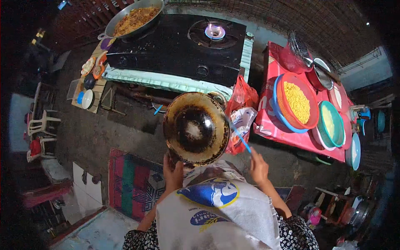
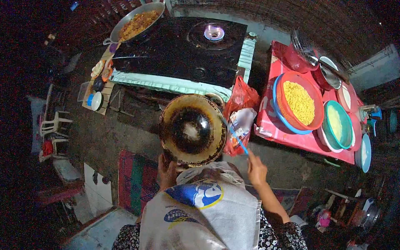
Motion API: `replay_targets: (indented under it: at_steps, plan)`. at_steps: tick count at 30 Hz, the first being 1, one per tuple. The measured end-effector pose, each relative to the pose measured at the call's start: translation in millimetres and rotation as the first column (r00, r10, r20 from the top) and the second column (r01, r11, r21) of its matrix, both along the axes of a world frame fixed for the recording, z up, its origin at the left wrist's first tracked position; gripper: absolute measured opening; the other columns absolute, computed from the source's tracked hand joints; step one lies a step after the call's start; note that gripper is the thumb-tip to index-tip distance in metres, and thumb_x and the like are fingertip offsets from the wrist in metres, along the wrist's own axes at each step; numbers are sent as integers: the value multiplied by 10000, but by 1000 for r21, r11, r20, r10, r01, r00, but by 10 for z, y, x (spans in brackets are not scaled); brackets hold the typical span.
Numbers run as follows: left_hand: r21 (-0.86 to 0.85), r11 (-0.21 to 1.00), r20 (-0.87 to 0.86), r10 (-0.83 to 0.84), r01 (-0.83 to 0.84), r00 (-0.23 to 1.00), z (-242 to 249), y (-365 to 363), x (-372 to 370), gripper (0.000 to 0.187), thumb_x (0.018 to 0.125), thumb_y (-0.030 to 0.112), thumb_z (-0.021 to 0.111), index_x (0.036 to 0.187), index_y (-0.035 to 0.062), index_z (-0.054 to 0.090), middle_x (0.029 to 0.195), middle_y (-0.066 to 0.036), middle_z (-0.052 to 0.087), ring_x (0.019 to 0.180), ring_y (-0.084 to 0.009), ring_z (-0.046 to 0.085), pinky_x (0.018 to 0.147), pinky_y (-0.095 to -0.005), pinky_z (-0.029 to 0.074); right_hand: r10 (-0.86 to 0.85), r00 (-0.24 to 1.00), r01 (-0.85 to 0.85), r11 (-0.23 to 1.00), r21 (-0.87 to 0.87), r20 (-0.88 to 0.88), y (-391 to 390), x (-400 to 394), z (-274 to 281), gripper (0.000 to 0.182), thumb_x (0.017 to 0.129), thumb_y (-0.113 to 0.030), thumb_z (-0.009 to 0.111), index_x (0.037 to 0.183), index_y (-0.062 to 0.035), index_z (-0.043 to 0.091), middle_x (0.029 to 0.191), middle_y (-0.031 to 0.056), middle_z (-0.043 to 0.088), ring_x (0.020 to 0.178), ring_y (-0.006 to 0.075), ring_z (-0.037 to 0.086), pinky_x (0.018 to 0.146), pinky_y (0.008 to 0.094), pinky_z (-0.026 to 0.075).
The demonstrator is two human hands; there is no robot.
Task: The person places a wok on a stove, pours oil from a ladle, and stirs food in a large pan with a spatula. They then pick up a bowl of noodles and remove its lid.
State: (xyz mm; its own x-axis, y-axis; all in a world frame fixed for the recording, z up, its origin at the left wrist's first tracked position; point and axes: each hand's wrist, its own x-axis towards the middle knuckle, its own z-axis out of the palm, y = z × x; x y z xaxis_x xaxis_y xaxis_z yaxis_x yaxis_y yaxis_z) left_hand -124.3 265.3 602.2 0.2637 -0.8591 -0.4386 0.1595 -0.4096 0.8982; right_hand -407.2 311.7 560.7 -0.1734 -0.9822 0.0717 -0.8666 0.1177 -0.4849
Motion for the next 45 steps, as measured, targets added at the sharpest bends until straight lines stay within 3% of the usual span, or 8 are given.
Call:
replay_targets:
  at_steps: [3,8,16,22,26,29,33,45]
  plan:
    - [47,998,-36,34,-33,999,28,-19,163,559,742,72,507,1233,38,242,1020,-58,436,722,-95,429,606,-242,403,-110,934,137,989,-55,341,-134,-79,-26,276,801,-160,475,1071,-105,474,612,57,469,536,226,506,462,313,408]
    - [38,999,-240,-11,20,971,448,-151,326,394,743,90,468,1124,74,369,828,-16,481,702,-102,460,617,-274,406,-278,-56,154,947,283,959,-559,217,607,213,867,-280,373,901,-102,484,489,-34,330,398,45,288,361,175,214]
    - [-60,974,-255,198,-220,946,364,-347,751,209,744,71,448,953,71,450,758,-16,486,692,-109,478,632,-254,403,-189,386,-200,938,282,903,-979,807,729,243,852,-274,415,735,-71,481,476,-46,379,413,35,334,377,184,243]
    - [60,977,-362,212,-204,908,283,-716,1260,102,725,-12,453,825,4,460,863,-46,504,665,-87,487,538,-230,440,-319,637,376,923,79,702,-682,745,647,155,800,-184,521,759,-35,505,588,-33,424,552,39,370,484,201,321]
    - [-109,957,710,-114,268,694,75,-865,1742,192,755,134,495,929,73,439,873,-48,478,836,-139,463,692,-253,425,-394,659,428,897,113,641,-765,864,635,158,770,-188,557,735,-36,528,616,-3,478,577,44,401,513,194,345]
    - [-150,962,-414,150,-230,898,79,-1158,2009,247,771,142,497,1000,62,446,905,-49,475,888,-184,484,737,-294,428,-382,783,360,922,144,490,-1129,1142,358,220,717,-215,606,645,-35,502,537,51,446,497,95,399,458,249,335]
    - [-62,931,-139,349,-360,927,353,-1545,1923,297,780,165,437,1072,119,405,747,1,474,634,-83,486,438,-186,361,-307,830,345,939,3,466,-1493,1479,408,203,711,-192,612,663,-37,490,512,33,409,477,101,372,443,266,321]
    - [-266,918,-303,-370,295,878,757,-3589,1011,296,795,159,416,1055,18,429,969,-85,489,868,-206,500,742,-384,441,-452,658,595,802,-48,603,-1127,1373,331,157,742,-151,578,696,-32,486,558,-33,380,526,52,336,464,211,298]
